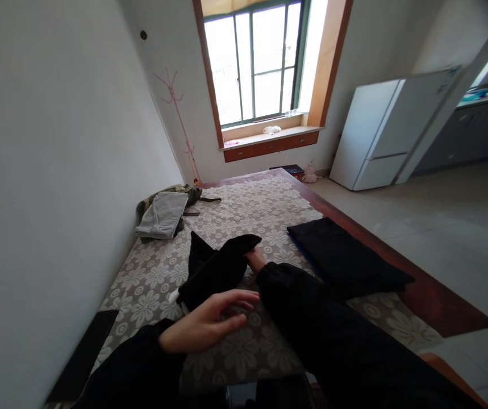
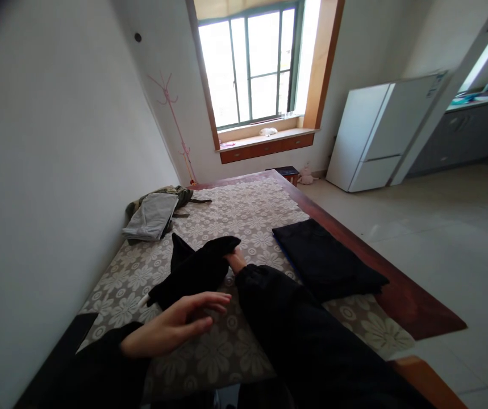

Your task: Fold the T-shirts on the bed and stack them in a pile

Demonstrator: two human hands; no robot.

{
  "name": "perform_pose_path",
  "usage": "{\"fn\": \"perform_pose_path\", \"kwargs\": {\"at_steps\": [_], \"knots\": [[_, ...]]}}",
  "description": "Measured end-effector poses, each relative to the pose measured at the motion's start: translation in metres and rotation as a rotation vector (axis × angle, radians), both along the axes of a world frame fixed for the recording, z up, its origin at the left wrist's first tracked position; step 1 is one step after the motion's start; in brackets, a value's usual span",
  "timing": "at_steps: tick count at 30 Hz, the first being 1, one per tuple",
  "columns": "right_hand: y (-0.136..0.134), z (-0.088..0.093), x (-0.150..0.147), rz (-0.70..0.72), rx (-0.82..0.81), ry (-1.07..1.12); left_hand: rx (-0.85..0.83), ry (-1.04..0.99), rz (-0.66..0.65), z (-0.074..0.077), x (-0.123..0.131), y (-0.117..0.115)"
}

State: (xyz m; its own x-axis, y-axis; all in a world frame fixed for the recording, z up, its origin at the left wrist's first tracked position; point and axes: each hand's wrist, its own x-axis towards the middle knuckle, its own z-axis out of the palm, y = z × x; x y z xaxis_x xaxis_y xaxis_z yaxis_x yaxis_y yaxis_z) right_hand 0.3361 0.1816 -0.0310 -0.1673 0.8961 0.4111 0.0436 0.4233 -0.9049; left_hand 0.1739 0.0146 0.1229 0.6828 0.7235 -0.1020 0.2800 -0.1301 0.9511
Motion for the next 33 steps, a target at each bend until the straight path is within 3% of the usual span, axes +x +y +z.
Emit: {"fn": "perform_pose_path", "kwargs": {"at_steps": [3,6,8,10,13,16,19,22,24,26,28,30,33], "knots": [[0.006,0.011,0.017,-0.038,-0.103,0.078,-0.018,0.013,0.188,0.026,-0.030,-0.025],[0.011,0.025,0.043,0.076,-0.281,0.176,0.185,-0.052,0.539,0.028,-0.061,-0.022],[0.014,0.033,0.057,0.213,-0.432,0.223,0.372,-0.044,0.748,0.010,-0.075,-0.002],[0.015,0.037,0.063,0.279,-0.499,0.177,0.544,0.052,0.848,-0.020,-0.080,0.023],[0.011,0.038,0.062,0.321,-0.479,-0.036,0.606,0.280,0.756,-0.071,-0.077,0.045],[0.005,0.038,0.058,0.455,-0.408,-0.237,0.574,0.337,0.727,-0.098,-0.075,0.045],[-0.001,0.038,0.058,0.483,-0.262,-0.366,0.685,0.320,0.834,-0.092,-0.078,0.030],[-0.001,0.039,0.060,0.292,-0.134,-0.520,0.741,0.272,0.843,-0.077,-0.068,-0.002],[0.000,0.039,0.062,0.177,-0.101,-0.576,0.644,0.192,0.638,-0.075,-0.053,-0.033],[0.002,0.041,0.063,0.101,-0.085,-0.565,0.496,0.098,0.260,-0.076,-0.037,-0.063],[0.003,0.044,0.064,0.028,-0.042,-0.542,0.444,0.056,0.102,-0.074,-0.028,-0.080],[0.003,0.047,0.065,-0.026,-0.003,-0.514,0.445,0.065,0.188,-0.064,-0.028,-0.074],[0.002,0.050,0.065,-0.047,0.000,-0.510,0.462,0.151,0.606,-0.043,-0.042,-0.028]]}}
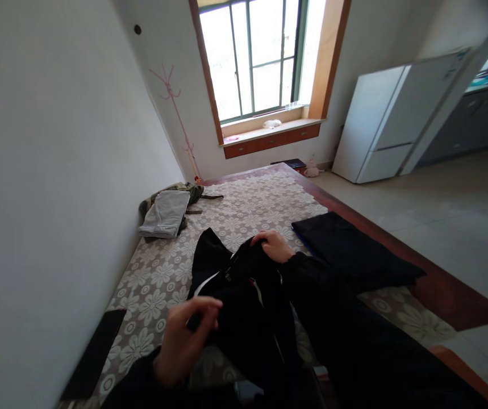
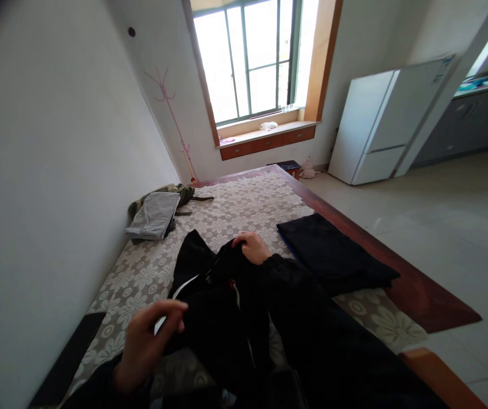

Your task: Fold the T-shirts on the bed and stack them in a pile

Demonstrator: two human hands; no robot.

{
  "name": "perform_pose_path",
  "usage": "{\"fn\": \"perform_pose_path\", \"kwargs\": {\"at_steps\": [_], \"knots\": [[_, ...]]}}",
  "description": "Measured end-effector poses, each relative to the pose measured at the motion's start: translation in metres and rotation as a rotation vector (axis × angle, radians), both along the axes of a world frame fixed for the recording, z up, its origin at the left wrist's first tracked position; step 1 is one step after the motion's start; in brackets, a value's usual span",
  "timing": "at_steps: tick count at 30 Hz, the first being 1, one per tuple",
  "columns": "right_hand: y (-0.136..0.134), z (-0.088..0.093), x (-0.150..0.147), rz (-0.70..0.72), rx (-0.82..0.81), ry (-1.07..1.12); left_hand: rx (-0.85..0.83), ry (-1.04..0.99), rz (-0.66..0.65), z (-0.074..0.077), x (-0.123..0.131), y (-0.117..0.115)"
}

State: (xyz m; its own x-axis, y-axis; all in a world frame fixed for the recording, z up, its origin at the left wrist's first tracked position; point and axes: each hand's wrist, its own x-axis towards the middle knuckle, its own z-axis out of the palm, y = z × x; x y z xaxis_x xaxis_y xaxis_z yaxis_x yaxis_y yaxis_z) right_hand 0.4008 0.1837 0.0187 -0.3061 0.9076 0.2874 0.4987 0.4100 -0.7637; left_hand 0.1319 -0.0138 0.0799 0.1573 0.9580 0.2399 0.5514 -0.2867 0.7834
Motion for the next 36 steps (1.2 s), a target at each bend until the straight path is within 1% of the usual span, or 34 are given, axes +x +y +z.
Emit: {"fn": "perform_pose_path", "kwargs": {"at_steps": [1,2,3,5,6,8,10,12,15,17,18,20,22,24,25,27,29,31,32,34,35,36], "knots": [[0.000,0.000,0.000,0.001,-0.005,-0.010,0.014,0.010,0.051,0.004,-0.007,0.020],[-0.001,0.001,0.000,0.005,-0.008,-0.023,0.022,0.039,0.031,0.006,-0.015,0.041],[-0.001,0.001,0.000,0.007,-0.007,-0.034,0.026,0.086,-0.036,0.004,-0.024,0.060],[-0.001,0.001,-0.001,0.001,0.005,-0.046,0.017,0.186,-0.208,-0.006,-0.041,0.091],[-0.001,0.001,-0.001,-0.005,0.014,-0.050,-0.007,0.235,-0.282,-0.013,-0.049,0.102],[-0.002,0.001,-0.001,-0.015,0.032,-0.056,-0.038,0.317,-0.384,-0.027,-0.060,0.115],[-0.001,0.000,-0.001,-0.027,0.039,-0.066,-0.047,0.387,-0.422,-0.035,-0.065,0.119],[0.000,-0.003,0.000,-0.051,0.029,-0.084,-0.041,0.446,-0.380,-0.038,-0.065,0.118],[0.004,-0.009,0.002,-0.084,-0.009,-0.126,-0.027,0.499,-0.210,-0.037,-0.062,0.115],[0.007,-0.014,0.004,-0.087,-0.025,-0.147,-0.022,0.474,-0.100,-0.037,-0.063,0.114],[0.008,-0.016,0.004,-0.088,-0.027,-0.151,-0.021,0.428,-0.040,-0.037,-0.065,0.113],[0.010,-0.019,0.005,-0.096,-0.024,-0.152,-0.030,0.252,0.111,-0.038,-0.072,0.106],[0.011,-0.020,0.005,-0.107,-0.019,-0.145,-0.053,-0.023,0.290,-0.039,-0.079,0.090],[0.011,-0.019,0.005,-0.128,-0.005,-0.134,-0.102,-0.325,0.445,-0.040,-0.084,0.063],[0.011,-0.019,0.005,-0.149,0.009,-0.128,-0.139,-0.453,0.499,-0.042,-0.085,0.046],[0.012,-0.019,0.007,-0.189,0.040,-0.115,-0.256,-0.606,0.550,-0.046,-0.087,0.009],[0.013,-0.020,0.009,-0.204,0.055,-0.116,-0.381,-0.639,0.580,-0.048,-0.089,-0.028],[0.015,-0.024,0.009,-0.182,0.048,-0.137,-0.471,-0.557,0.572,-0.046,-0.095,-0.056],[0.015,-0.026,0.009,-0.167,0.045,-0.153,-0.484,-0.500,0.552,-0.042,-0.100,-0.065],[0.017,-0.032,0.007,-0.137,0.041,-0.177,-0.429,-0.400,0.500,-0.029,-0.109,-0.070],[0.018,-0.034,0.005,-0.123,0.038,-0.184,-0.381,-0.351,0.469,-0.020,-0.113,-0.066],[0.018,-0.036,0.004,-0.122,0.027,-0.191,-0.333,-0.298,0.436,-0.012,-0.117,-0.058]]}}
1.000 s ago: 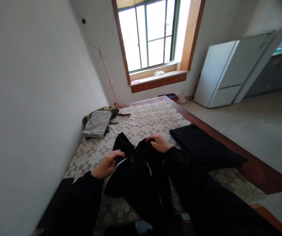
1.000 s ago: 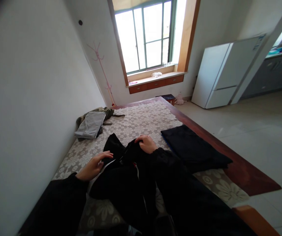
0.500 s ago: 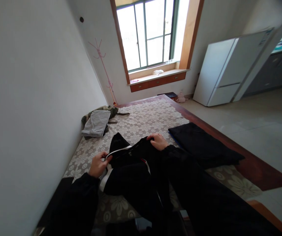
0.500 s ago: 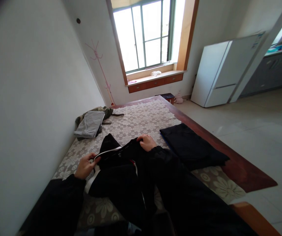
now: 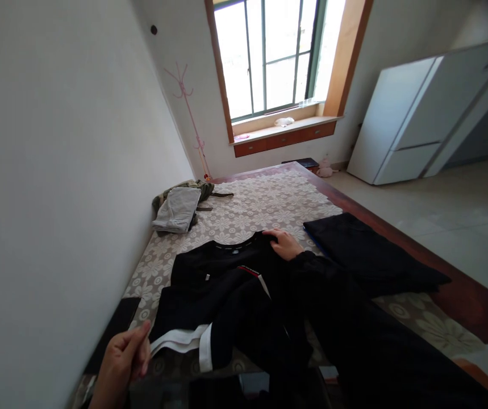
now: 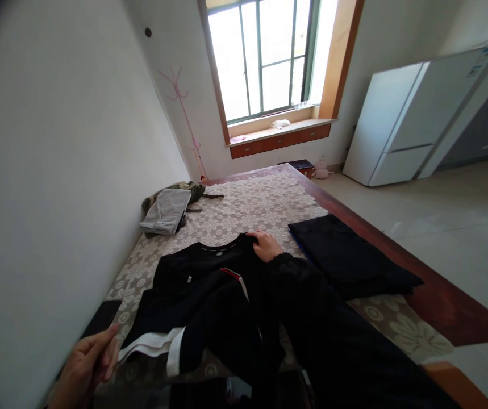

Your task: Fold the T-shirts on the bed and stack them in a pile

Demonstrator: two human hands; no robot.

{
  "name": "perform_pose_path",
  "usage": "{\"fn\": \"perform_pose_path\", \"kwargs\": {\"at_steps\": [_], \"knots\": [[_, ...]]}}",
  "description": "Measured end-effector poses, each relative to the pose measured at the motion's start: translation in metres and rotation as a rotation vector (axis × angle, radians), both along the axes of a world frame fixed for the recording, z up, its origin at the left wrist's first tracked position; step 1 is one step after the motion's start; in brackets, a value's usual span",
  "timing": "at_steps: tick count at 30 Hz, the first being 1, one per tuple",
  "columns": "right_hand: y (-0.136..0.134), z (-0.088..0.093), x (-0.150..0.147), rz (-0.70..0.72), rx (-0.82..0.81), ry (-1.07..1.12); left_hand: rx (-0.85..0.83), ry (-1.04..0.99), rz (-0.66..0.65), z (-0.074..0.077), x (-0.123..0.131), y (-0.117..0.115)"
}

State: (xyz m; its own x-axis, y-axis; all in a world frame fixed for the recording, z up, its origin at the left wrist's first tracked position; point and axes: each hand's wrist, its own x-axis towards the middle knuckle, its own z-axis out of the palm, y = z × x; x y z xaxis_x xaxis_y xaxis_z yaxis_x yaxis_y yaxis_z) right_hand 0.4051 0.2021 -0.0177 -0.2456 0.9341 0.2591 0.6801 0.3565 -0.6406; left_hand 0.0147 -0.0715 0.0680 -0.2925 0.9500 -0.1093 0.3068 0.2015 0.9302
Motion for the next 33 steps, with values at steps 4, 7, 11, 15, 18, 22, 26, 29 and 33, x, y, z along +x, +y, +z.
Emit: {"fn": "perform_pose_path", "kwargs": {"at_steps": [4,7,11,15,18,22,26,29,33], "knots": [[0.002,-0.005,0.003,-0.123,-0.125,-0.072,0.012,0.339,-0.255,0.017,-0.012,0.076],[0.001,-0.005,0.016,-0.164,-0.181,-0.114,0.038,0.726,-0.309,0.006,-0.021,0.154],[-0.006,-0.004,0.033,-0.143,-0.196,-0.121,0.014,0.827,-0.319,-0.022,-0.029,0.237],[-0.013,-0.002,0.035,-0.123,-0.170,-0.087,0.002,0.859,-0.407,-0.042,-0.023,0.274],[-0.019,0.004,0.032,-0.121,-0.141,-0.026,-0.009,0.858,-0.440,-0.049,-0.020,0.277],[-0.033,0.019,0.031,-0.118,-0.108,0.110,-0.076,0.794,-0.500,-0.044,-0.029,0.262],[-0.065,0.050,0.039,-0.072,-0.076,0.274,-0.125,0.686,-0.589,-0.014,-0.040,0.226],[-0.111,0.084,0.055,-0.019,-0.087,0.421,-0.104,0.589,-0.674,0.030,-0.044,0.168],[-0.210,0.135,0.088,0.050,-0.170,0.304,-0.067,0.321,-0.788,0.095,-0.059,0.048]]}}
